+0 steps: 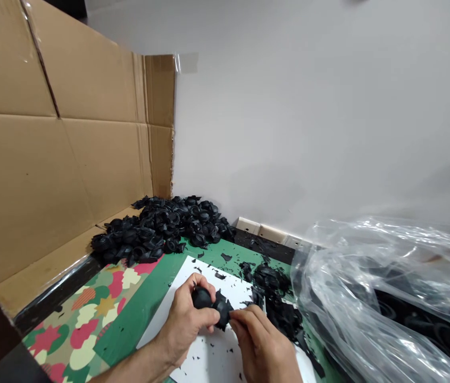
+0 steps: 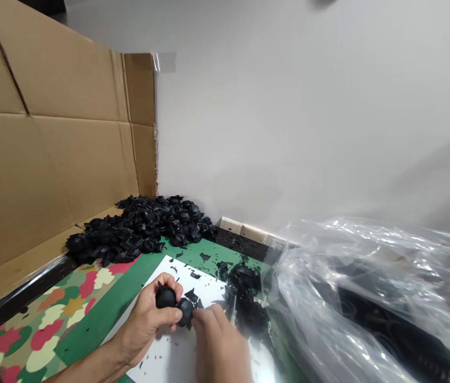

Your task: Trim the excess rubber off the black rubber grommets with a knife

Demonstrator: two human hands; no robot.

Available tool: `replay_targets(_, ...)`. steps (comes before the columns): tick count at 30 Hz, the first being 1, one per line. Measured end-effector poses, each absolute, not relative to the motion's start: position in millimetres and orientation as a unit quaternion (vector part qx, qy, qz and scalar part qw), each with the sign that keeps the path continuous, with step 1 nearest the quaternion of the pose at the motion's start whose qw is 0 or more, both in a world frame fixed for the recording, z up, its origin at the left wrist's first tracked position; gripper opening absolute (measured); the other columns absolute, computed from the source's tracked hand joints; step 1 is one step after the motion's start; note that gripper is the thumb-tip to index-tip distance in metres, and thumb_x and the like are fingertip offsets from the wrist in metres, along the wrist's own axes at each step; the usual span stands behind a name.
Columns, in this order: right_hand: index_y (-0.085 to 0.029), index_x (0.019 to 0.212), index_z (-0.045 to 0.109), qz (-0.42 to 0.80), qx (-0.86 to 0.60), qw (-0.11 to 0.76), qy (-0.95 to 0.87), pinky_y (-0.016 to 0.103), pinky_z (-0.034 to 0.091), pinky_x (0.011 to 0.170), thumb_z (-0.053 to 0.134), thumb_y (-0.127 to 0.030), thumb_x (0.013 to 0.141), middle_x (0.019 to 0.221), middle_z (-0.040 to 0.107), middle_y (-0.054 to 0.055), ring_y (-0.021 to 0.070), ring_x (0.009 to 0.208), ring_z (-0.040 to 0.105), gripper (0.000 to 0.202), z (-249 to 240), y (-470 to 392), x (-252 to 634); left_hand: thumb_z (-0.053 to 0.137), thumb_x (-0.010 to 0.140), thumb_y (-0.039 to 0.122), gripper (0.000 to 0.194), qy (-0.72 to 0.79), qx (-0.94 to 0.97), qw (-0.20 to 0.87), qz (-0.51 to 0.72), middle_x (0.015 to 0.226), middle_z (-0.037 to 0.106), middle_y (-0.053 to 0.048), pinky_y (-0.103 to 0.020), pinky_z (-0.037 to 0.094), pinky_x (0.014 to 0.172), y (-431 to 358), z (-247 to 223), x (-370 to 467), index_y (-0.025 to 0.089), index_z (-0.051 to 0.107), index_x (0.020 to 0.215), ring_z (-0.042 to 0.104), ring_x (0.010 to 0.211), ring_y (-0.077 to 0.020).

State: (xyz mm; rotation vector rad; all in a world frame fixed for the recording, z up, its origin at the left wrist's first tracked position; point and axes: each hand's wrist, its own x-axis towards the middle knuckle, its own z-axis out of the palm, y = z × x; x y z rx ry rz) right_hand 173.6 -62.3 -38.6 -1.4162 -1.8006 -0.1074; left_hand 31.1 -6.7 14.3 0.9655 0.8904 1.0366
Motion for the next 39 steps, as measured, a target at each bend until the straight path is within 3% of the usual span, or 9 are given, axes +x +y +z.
replay_targets(5, -0.021, 0.075, 0.058, -0.095, -0.593, 0.42, -0.68, 0.022, 0.042, 0.048, 0.024, -0.033, 0.101, 0.064, 0.057, 0.001, 0.0121, 0.047, 0.059, 0.045, -43, -58, 167, 0.059, 0.049, 0.006, 0.025, 0.408, 0.455, 0.654, 0.446, 0.071, 0.054, 0.004, -0.019, 0.042, 0.041, -8, 13, 31, 0.02, 0.053, 0.069, 0.044, 0.055, -0.0097)
replay_targets(8, -0.022, 0.065, 0.055, -0.169, -0.587, 0.38, -0.695, 0.026, 0.032, 0.039, 0.018, -0.03, 0.101, 0.056, 0.054, 0.0, 0.0121, 0.038, 0.053, 0.053, -36, -57, 161, 0.057, 0.049, 0.005, 0.025, 0.41, 0.475, 0.645, 0.436, 0.072, 0.054, 0.004, -0.019, 0.043, 0.043, -9, 13, 32, 0.019, 0.053, 0.069, 0.044, 0.055, -0.0096)
replay_targets(10, -0.022, 0.059, 0.053, -0.212, -0.573, 0.343, -0.713, 0.028, 0.028, 0.038, 0.02, -0.024, 0.1, 0.053, 0.052, 0.0, 0.0129, 0.036, 0.052, 0.052, -31, -57, 156, 0.056, 0.049, 0.003, 0.025, 0.406, 0.488, 0.641, 0.432, 0.07, 0.054, 0.004, -0.018, 0.041, 0.043, -9, 14, 33, 0.019, 0.053, 0.067, 0.044, 0.055, -0.0097)
replay_targets(16, -0.024, 0.056, 0.047, -0.258, -0.602, 0.339, -0.676, 0.027, 0.03, 0.04, 0.028, -0.015, 0.09, 0.051, 0.048, 0.0, 0.0138, 0.036, 0.049, 0.04, -29, -54, 168, 0.057, 0.049, 0.003, 0.025, 0.379, 0.488, 0.667, 0.415, 0.068, 0.053, 0.004, -0.016, 0.037, 0.04, -11, 13, 30, 0.019, 0.053, 0.068, 0.041, 0.051, -0.0075)
replay_targets(19, -0.023, 0.065, 0.049, -0.23, -0.654, 0.325, -0.644, 0.025, 0.031, 0.037, 0.037, -0.022, 0.087, 0.057, 0.054, -0.001, 0.0135, 0.038, 0.052, 0.025, -26, -57, 193, 0.058, 0.048, 0.004, 0.026, 0.371, 0.463, 0.69, 0.414, 0.069, 0.053, 0.004, -0.016, 0.035, 0.037, -12, 13, 29, 0.019, 0.054, 0.069, 0.041, 0.049, -0.0066)
replay_targets(22, -0.024, 0.073, 0.052, -0.122, -0.697, 0.377, -0.598, 0.023, 0.041, 0.044, 0.044, -0.028, 0.086, 0.062, 0.059, -0.001, 0.0145, 0.046, 0.058, 0.016, -23, -62, 207, 0.058, 0.046, 0.004, 0.028, 0.376, 0.435, 0.703, 0.418, 0.071, 0.054, 0.004, -0.016, 0.037, 0.037, -11, 14, 29, 0.019, 0.055, 0.069, 0.044, 0.05, -0.0076)
replay_targets(26, -0.024, 0.078, 0.052, -0.011, -0.692, 0.428, -0.582, 0.025, 0.045, 0.053, 0.044, -0.027, 0.087, 0.065, 0.057, -0.002, 0.0146, 0.052, 0.056, 0.012, -26, -65, 201, 0.063, 0.046, 0.006, 0.028, 0.385, 0.416, 0.711, 0.416, 0.072, 0.055, 0.004, -0.017, 0.04, 0.037, -9, 16, 30, 0.019, 0.055, 0.069, 0.046, 0.051, -0.0082)
replay_targets(31, -0.023, 0.09, 0.054, 0.002, -0.607, 0.444, -0.659, 0.021, 0.048, 0.056, 0.043, -0.02, 0.09, 0.08, 0.06, 0.001, 0.0128, 0.062, 0.06, 0.011, -29, -63, 200, 0.071, 0.047, 0.01, 0.027, 0.394, 0.416, 0.713, 0.403, 0.071, 0.054, 0.004, -0.017, 0.042, 0.038, -8, 17, 29, 0.017, 0.056, 0.068, 0.047, 0.05, -0.0072)
replay_targets(39, -0.022, 0.085, 0.057, 0.054, -0.582, 0.471, -0.661, 0.02, 0.047, 0.054, 0.045, -0.025, 0.093, 0.073, 0.059, 0.0, 0.0126, 0.058, 0.059, 0.015, -25, -62, 195, 0.073, 0.046, 0.01, 0.028, 0.397, 0.401, 0.71, 0.421, 0.071, 0.056, 0.004, -0.017, 0.043, 0.038, -6, 18, 30, 0.018, 0.056, 0.068, 0.047, 0.051, -0.0081)
